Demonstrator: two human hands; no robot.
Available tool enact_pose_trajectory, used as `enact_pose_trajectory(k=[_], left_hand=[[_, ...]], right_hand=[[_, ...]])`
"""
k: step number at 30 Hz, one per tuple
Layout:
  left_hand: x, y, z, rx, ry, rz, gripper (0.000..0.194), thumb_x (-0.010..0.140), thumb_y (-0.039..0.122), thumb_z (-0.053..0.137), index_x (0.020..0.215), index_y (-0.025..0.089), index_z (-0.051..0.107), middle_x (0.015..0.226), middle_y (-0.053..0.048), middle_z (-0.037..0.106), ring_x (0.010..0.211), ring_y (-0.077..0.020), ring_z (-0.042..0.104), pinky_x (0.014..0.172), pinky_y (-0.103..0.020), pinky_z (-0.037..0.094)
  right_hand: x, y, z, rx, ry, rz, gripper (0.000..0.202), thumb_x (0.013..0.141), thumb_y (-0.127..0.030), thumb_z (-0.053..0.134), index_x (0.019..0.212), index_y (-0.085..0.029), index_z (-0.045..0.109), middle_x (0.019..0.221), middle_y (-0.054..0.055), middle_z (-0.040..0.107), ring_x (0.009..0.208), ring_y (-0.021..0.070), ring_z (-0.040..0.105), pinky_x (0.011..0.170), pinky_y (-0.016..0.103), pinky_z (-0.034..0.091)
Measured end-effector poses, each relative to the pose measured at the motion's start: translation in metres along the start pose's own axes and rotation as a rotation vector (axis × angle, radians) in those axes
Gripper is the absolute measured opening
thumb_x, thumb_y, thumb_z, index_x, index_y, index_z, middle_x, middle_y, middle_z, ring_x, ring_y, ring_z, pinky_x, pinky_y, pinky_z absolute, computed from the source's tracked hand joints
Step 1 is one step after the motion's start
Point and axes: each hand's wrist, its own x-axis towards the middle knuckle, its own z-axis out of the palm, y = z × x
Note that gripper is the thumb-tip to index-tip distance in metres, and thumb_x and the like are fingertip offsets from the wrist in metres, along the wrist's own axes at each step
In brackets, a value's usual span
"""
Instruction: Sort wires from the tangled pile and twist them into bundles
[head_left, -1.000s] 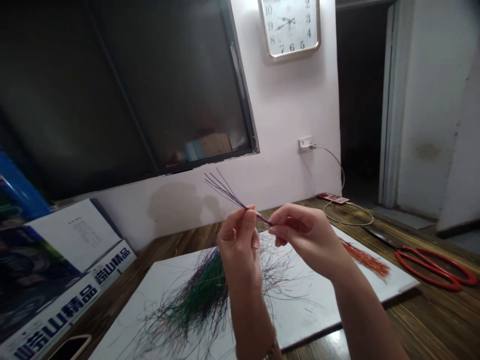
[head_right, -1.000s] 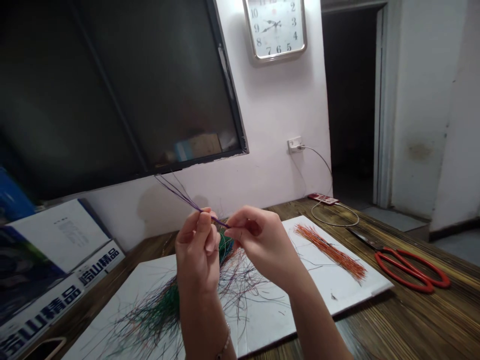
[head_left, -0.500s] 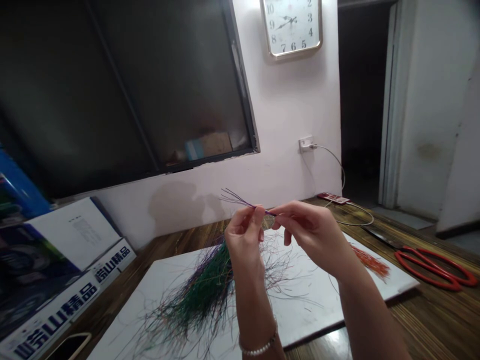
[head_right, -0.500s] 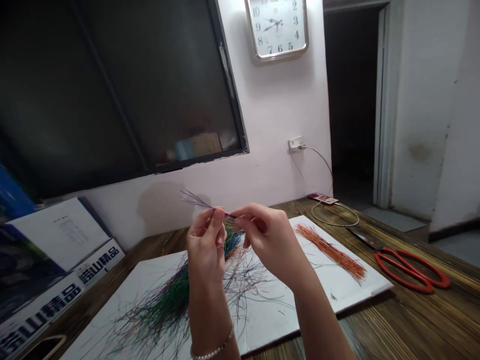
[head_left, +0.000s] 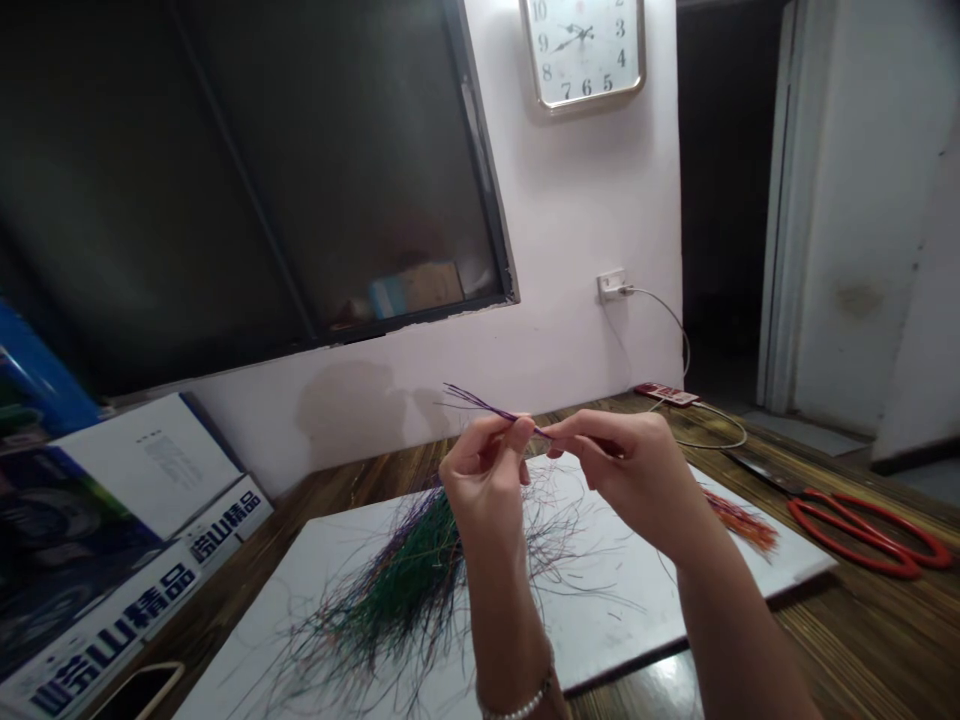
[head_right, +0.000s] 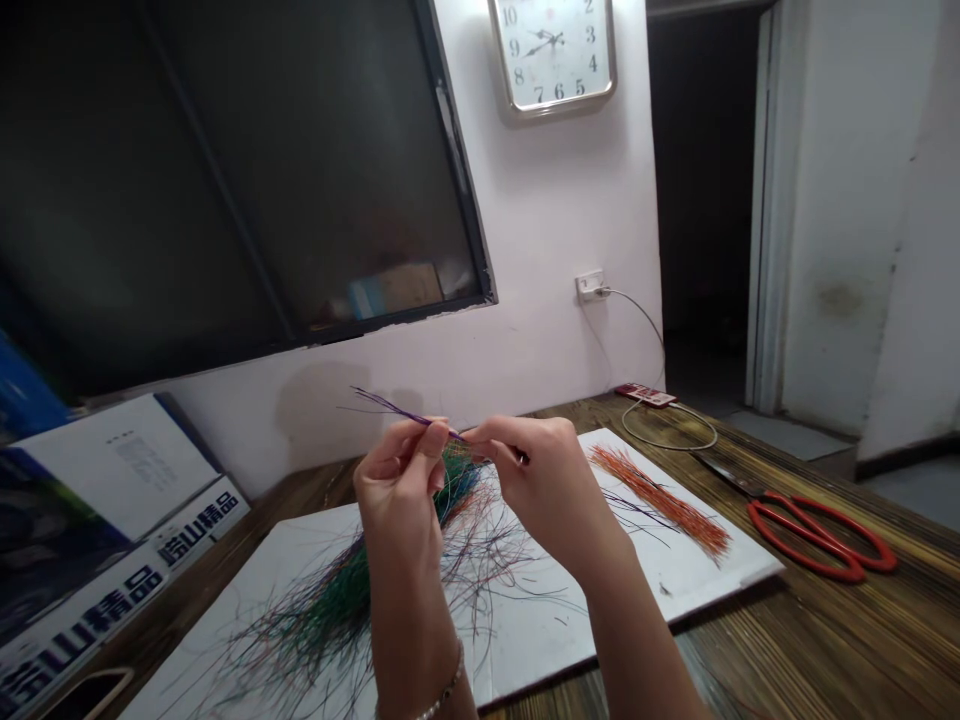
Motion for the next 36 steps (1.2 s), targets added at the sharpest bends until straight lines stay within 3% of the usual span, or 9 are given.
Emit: enact_pose_trajectory(k=[5,8,12,19,31,36], left_hand=[[-0.002,0.004,0.004,-0.037,0.055,0.023,0.010,0.074,0.025,0.072,0.069,0.019,0.065,0.055,0.004,0.055,0.041,-0.0013,0.035,0.038,-0.015,0.026],[-0.002,0.007,0.005,-0.063,0.137,0.046,0.010,0.073,0.024,0.072,0.069,0.019,0.065,0.059,0.004,0.058,0.040,-0.0004,0.035,0.039,-0.015,0.026],[-0.002,0.011,0.003,-0.111,0.202,0.042,0.010,0.072,0.023,0.073,0.069,0.019,0.064,0.062,0.004,0.060,0.040,0.0001,0.035,0.039,-0.016,0.026],[-0.003,0.016,0.001,-0.116,0.134,-0.032,0.014,0.077,0.027,0.068,0.068,0.019,0.060,0.069,0.001,0.068,0.037,-0.0004,0.035,0.037,-0.018,0.025],[-0.004,0.016,-0.001,-0.116,0.063,0.026,0.009,0.076,0.025,0.069,0.071,0.020,0.062,0.063,0.002,0.066,0.035,0.0003,0.028,0.035,-0.019,0.017],[-0.003,0.018,0.000,-0.107,0.112,0.025,0.008,0.075,0.027,0.070,0.078,0.022,0.065,0.065,0.001,0.067,0.033,0.0009,0.028,0.034,-0.020,0.016]], right_hand=[[0.001,-0.001,0.004,0.161,0.044,0.103,0.012,0.081,-0.020,0.060,0.085,-0.019,0.071,0.060,-0.001,0.066,0.047,0.0078,0.052,0.045,0.021,0.040],[0.002,0.001,0.005,0.282,0.058,0.176,0.019,0.078,-0.023,0.065,0.095,-0.017,0.068,0.068,0.002,0.069,0.049,0.0093,0.056,0.046,0.022,0.044],[0.003,0.002,0.004,0.316,0.048,0.188,0.009,0.075,-0.021,0.067,0.082,-0.016,0.071,0.063,0.002,0.067,0.048,0.0091,0.055,0.044,0.021,0.044],[0.002,-0.001,0.004,0.267,0.095,0.152,0.009,0.074,-0.013,0.065,0.072,-0.019,0.072,0.056,-0.001,0.064,0.048,0.0087,0.053,0.044,0.021,0.040],[-0.001,-0.007,0.000,0.015,0.127,-0.001,0.020,0.078,-0.008,0.059,0.070,-0.022,0.071,0.049,-0.006,0.058,0.044,0.0072,0.049,0.048,0.021,0.039],[-0.001,-0.008,0.001,0.054,0.111,0.017,0.019,0.078,-0.009,0.059,0.072,-0.022,0.072,0.052,-0.004,0.061,0.047,0.0085,0.053,0.048,0.022,0.040]])
